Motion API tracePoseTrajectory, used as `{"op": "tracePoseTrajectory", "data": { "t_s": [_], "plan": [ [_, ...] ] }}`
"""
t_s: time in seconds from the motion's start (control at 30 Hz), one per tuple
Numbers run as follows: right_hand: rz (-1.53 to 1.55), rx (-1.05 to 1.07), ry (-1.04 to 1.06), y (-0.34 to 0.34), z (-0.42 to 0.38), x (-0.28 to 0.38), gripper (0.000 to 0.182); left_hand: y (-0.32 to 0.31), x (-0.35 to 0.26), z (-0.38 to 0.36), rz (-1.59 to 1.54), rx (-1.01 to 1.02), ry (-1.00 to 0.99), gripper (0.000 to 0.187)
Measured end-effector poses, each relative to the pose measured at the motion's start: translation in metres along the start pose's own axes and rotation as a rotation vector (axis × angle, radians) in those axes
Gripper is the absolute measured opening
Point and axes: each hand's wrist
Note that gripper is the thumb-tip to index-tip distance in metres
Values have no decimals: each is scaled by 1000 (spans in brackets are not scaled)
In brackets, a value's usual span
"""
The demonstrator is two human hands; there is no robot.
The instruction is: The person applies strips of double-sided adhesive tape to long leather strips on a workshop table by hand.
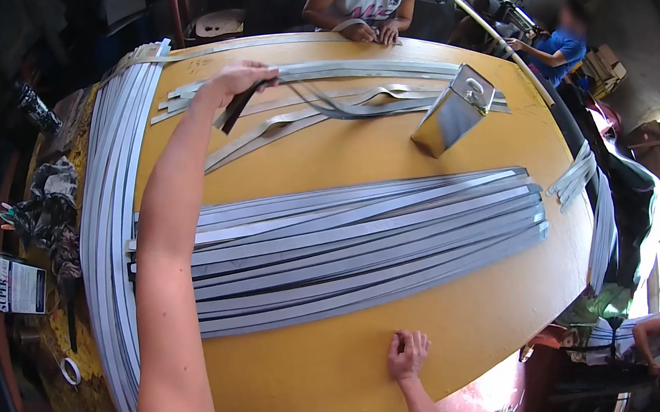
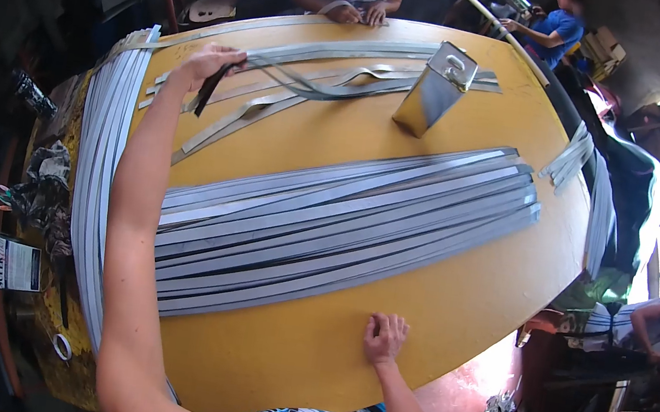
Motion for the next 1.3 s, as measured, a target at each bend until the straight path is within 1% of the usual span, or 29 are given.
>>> {"op": "tracePoseTrajectory", "data": {
  "t_s": [0.03,0.07,0.13,0.2,0.27,0.37,0.43,0.5,0.53,0.6,0.67,0.7,0.73,0.77,0.8,0.87,0.9,0.97,1.0,1.03,1.07,1.1,1.13,1.17,1.23,1.27,1.3],
  "plan": [
    [22,-2,-5,0,1,1,7,0,-10,5,-103,21,0,20],
    [44,-4,-11,1,0,2,7,-1,-19,8,-102,25,-4,20],
    [52,-14,-12,1,0,2,7,-8,-66,-6,-109,-30,-238,20],
    [57,-29,-15,-2,-1,0,7,-17,-101,-10,-218,-51,-330,22],
    [31,-24,20,-1,-2,-3,7,-18,-131,-8,-234,22,-505,26],
    [18,-42,23,1,1,1,7,-21,-182,-22,-203,-18,-550,29],
    [31,-58,15,2,2,2,7,-22,-214,-38,-257,-22,-606,28],
    [49,-62,13,5,0,4,7,-27,-244,-57,-316,-99,-592,22],
    [65,-61,7,6,2,4,8,-27,-253,-63,-313,-100,-597,22],
    [87,-67,1,7,3,4,8,-28,-267,-75,-191,-63,-612,24],
    [139,-65,-28,6,2,3,8,-29,-271,-80,-158,-73,-608,22],
    [144,-74,-31,4,3,1,8,-26,-267,-73,-80,-79,-663,27],
    [239,-25,-201,4,4,-2,9,-26,-264,-70,-4,-87,-717,32],
    [331,26,-371,3,5,-4,10,-27,-261,-65,-37,-38,-662,34],
    [332,23,-370,4,9,-2,10,-28,-259,-68,-38,-38,-666,34],
    [637,-23,-571,7,27,9,15,-32,-253,-79,19,-47,-632,38],
    [666,46,-575,8,40,16,19,-38,-250,-87,-27,-74,-591,41],
    [938,269,-702,31,89,53,21,-43,-243,-93,-49,-92,-557,41],
    [1079,382,-711,35,113,66,27,-46,-242,-97,-66,-111,-524,42],
    [1219,497,-715,36,138,77,32,-52,-246,-108,-86,-181,-504,29],
    [1317,595,-692,36,162,89,42,-52,-243,-103,-82,-181,-507,29],
    [1414,696,-666,34,186,100,52,-51,-236,-94,-169,-164,-420,30],
    [1510,775,-684,29,210,112,59,-51,-232,-89,-256,-150,-334,32],
    [1606,856,-698,25,236,125,66,-53,-232,-93,-248,-180,-359,26],
    [1724,895,-797,15,286,152,77,-56,-231,-104,-234,-212,-340,25],
    [1840,899,-845,11,309,162,81,-59,-230,-105,-221,-234,-313,24],
    [1922,906,-835,1,332,169,85,-59,-227,-98,-227,-229,-272,23]
  ]
}}
Point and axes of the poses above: each hand's wrist, its own z-axis towards the middle knuckle, its own y-axis out of the back of the hand, x = y × z, and after that the axes turned 12 degrees about -x, right-handed
